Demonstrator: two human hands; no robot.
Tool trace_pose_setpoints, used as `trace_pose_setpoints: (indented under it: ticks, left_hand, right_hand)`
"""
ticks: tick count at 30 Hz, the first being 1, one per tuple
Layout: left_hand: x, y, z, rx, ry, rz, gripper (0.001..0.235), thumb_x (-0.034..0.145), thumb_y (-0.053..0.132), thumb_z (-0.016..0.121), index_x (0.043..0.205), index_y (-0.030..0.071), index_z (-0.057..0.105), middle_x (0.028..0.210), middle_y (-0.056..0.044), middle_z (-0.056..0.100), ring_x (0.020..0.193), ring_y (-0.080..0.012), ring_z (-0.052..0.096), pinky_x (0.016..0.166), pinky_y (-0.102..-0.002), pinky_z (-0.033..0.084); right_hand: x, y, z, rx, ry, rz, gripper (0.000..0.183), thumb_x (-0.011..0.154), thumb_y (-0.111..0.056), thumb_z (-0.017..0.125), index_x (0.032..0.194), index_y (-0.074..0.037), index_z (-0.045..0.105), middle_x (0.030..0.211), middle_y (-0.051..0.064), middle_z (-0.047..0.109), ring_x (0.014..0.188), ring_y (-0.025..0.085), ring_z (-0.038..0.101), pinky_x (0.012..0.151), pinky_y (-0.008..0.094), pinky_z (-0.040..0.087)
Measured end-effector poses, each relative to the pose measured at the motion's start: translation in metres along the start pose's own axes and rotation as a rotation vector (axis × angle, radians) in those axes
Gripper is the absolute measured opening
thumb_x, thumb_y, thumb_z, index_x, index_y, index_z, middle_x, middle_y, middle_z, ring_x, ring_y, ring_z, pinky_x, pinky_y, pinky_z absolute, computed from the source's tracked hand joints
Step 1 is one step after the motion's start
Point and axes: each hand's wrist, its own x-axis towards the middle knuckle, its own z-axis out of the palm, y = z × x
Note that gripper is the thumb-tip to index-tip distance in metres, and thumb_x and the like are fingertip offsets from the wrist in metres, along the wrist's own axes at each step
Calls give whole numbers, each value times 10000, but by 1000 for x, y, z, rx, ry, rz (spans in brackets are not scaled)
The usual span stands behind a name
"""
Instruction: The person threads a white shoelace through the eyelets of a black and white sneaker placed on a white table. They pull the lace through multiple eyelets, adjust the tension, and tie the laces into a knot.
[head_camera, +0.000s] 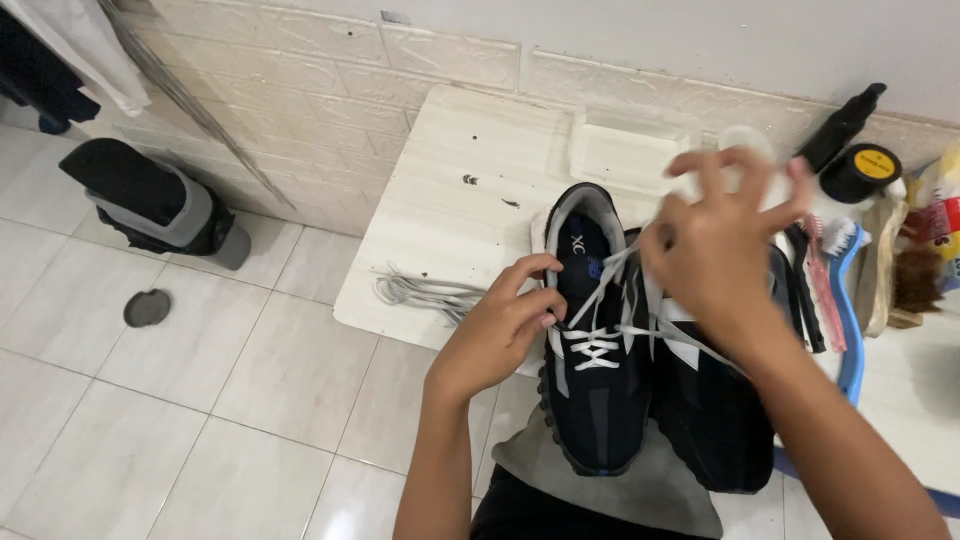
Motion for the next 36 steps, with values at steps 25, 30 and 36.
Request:
trace_pose_setpoints:
  ticks: [25, 30, 36]
  left_hand:
    - [3, 1, 2, 12, -23, 0, 164, 981, 81, 430, 970, 83, 593, 1366, -90, 436, 1244, -249, 479, 872, -364, 442]
    - [2, 5, 1, 24, -11, -35, 120, 962, 91, 488, 902, 80, 592, 1337, -129, 481, 1247, -345, 493, 942, -439, 464]
    - [0, -2, 0, 8, -34, -26, 178, 992, 112, 427, 940, 100, 597, 1366, -82, 424, 1079, -211, 568, 795, -329, 446]
  right_hand:
    - [0, -27, 2, 563, -433, -514, 103, 806, -265, 712, 753, -181, 742, 1008, -26, 539, 1070, 229, 467, 1071, 660, 136]
    - [0, -12, 20, 145, -29, -345, 95, 714, -246, 671, 718, -165, 622, 983, -10, 582, 1050, 292, 514, 953, 615, 261]
    - [0, 70, 2, -79, 1, 93, 148, 950, -227, 698, 917, -105, 620, 1193, 96, 662, 1291, 342, 537, 1141, 486, 166]
